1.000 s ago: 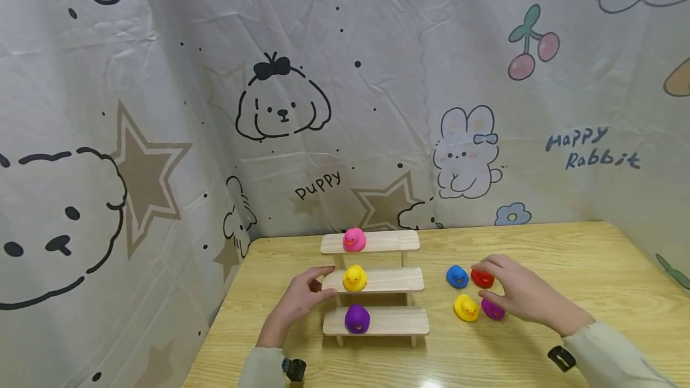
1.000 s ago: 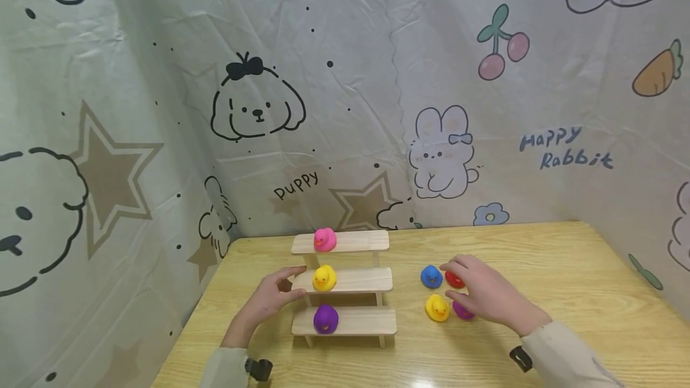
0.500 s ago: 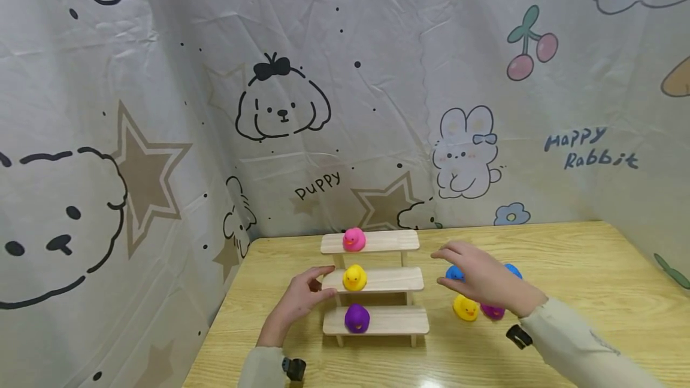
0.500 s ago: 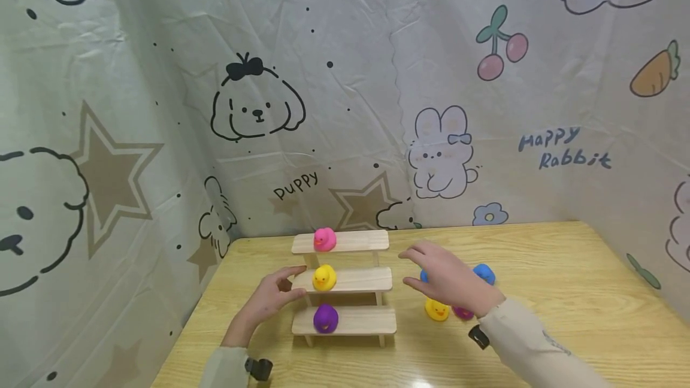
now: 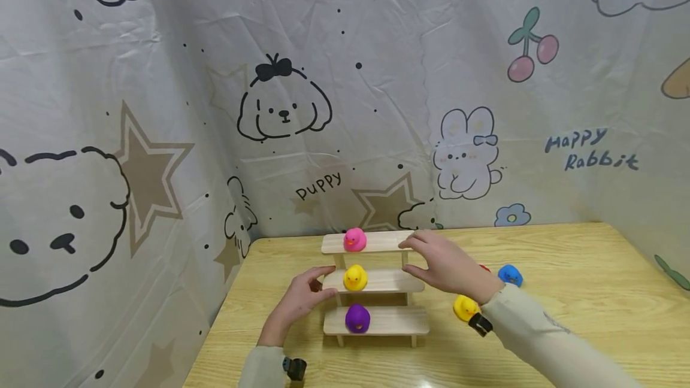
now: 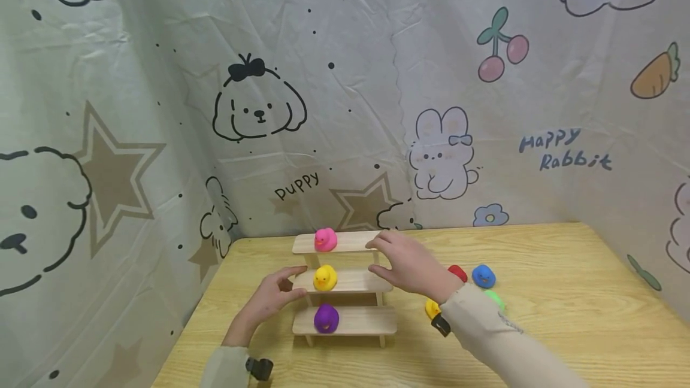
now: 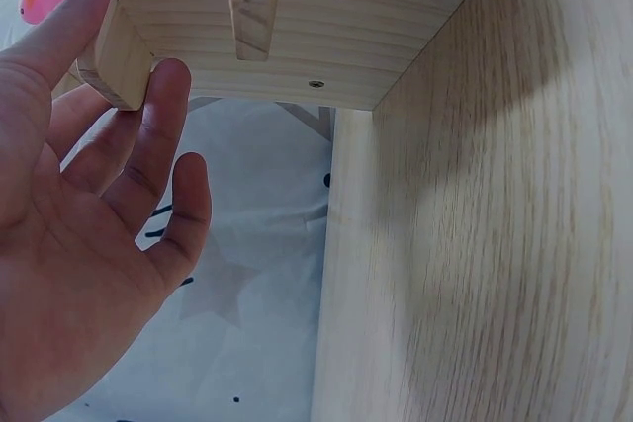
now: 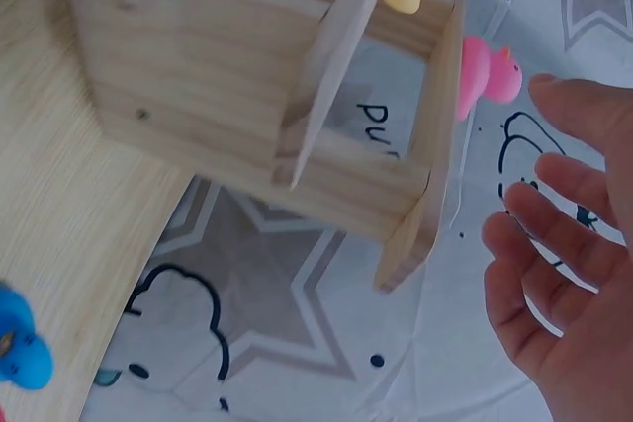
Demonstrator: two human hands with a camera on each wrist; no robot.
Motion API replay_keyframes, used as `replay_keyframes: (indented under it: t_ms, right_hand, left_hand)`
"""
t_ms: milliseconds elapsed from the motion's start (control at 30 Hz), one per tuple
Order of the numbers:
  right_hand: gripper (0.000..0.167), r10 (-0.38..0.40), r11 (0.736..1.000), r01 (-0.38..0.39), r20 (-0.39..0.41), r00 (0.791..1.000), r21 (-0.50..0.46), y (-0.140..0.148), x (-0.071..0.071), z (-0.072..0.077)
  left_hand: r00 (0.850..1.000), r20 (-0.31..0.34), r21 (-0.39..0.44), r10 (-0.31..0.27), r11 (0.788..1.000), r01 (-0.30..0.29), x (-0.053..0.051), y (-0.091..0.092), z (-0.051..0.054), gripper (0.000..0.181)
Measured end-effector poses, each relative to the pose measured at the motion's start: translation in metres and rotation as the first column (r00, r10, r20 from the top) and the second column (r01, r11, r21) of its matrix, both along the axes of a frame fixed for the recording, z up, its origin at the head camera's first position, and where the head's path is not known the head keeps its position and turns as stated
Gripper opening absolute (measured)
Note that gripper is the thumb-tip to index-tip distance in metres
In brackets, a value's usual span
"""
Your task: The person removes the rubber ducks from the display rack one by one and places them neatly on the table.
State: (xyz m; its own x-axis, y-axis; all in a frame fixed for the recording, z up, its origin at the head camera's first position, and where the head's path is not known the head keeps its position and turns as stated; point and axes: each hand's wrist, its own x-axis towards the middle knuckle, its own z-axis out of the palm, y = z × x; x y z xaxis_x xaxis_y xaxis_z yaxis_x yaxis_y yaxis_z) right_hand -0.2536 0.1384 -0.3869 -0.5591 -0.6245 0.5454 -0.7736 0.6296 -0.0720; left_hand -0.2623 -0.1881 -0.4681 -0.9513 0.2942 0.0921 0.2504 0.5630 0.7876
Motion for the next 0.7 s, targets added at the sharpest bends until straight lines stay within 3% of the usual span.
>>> replay_keyframes:
  t_ms: [333, 700]
  right_hand:
    - [0.041, 0.011, 1.0, -0.011, 0.033, 0.999, -0.01, -0.029, -0.012, 0.013]
    - [0.048, 0.016, 0.999, -0.011, 0.147, 0.989, -0.036, -0.055, -0.029, 0.017]
  left_hand:
    - [1.0, -0.01, -0.011, -0.011, 1.0, 0.011, 0.0, 0.0, 0.001, 0.056]
    - [1.0, 0.016, -0.004, -0.009, 1.0, 0.009, -0.002, 0.0, 0.001, 0.057]
